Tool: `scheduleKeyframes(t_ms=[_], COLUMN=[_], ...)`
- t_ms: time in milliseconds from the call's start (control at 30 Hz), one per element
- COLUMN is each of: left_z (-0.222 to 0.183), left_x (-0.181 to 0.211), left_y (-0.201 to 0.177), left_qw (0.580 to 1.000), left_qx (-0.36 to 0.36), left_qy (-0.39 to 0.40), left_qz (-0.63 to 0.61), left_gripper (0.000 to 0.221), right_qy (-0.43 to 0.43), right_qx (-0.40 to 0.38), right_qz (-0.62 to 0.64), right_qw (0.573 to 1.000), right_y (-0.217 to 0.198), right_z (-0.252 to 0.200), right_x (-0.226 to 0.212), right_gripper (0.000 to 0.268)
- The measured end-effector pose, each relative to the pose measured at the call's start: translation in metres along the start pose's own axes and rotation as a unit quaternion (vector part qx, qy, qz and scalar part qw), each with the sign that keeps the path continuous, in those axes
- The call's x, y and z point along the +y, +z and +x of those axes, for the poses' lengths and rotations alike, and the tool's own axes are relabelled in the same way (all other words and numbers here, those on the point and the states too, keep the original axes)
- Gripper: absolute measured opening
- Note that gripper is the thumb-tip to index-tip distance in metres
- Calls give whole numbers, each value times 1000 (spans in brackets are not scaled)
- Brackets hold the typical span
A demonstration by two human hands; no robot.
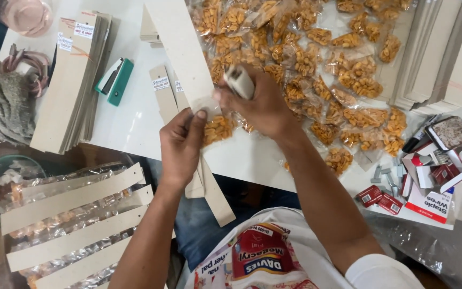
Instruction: Stapling small plastic bags of nuts onto cardboard strips for retail display.
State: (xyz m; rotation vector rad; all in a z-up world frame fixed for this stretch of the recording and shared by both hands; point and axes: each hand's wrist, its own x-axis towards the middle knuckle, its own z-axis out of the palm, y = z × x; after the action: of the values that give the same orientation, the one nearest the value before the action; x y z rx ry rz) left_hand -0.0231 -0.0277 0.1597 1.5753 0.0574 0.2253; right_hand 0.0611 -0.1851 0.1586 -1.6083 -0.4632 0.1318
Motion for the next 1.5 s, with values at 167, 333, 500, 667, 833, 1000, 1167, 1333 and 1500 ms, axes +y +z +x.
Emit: scheduleKeyframes(t_ms=[167,333,500,667,833,1000,1167,1333,1500], left_z=[-6,-16,-18,-11,8,12,5,6,6], left_x=[-14,-33,-75,-115,-99,-60,6,-21,-55], left_y=[0,11,5,-27,-26,-11,7,4,-2], left_qw=[994,993,984,992,989,980,948,993,992], left_qx=[-6,3,37,55,92,30,50,26,43], left_qy=[24,91,-14,-56,-112,-180,-268,-113,-49], left_qz=[109,76,172,99,-15,-81,-163,1,107], left_gripper=[31,43,36,19,20,21,96,32,37], right_qy=[36,93,125,51,9,81,144,164,92], right_qx=[83,171,180,88,201,-42,-75,-43,146], right_qz=[103,204,0,-575,-151,-76,-218,-186,83], right_qw=[991,959,976,812,968,993,962,968,981], right_y=[30,57,38,-26,-41,-17,-10,-4,38], right_z=[18,23,12,-12,1,-2,12,8,25], right_x=[-5,-25,48,115,100,33,36,38,5], right_gripper=[45,60,85,65,36,23,25,31,49])
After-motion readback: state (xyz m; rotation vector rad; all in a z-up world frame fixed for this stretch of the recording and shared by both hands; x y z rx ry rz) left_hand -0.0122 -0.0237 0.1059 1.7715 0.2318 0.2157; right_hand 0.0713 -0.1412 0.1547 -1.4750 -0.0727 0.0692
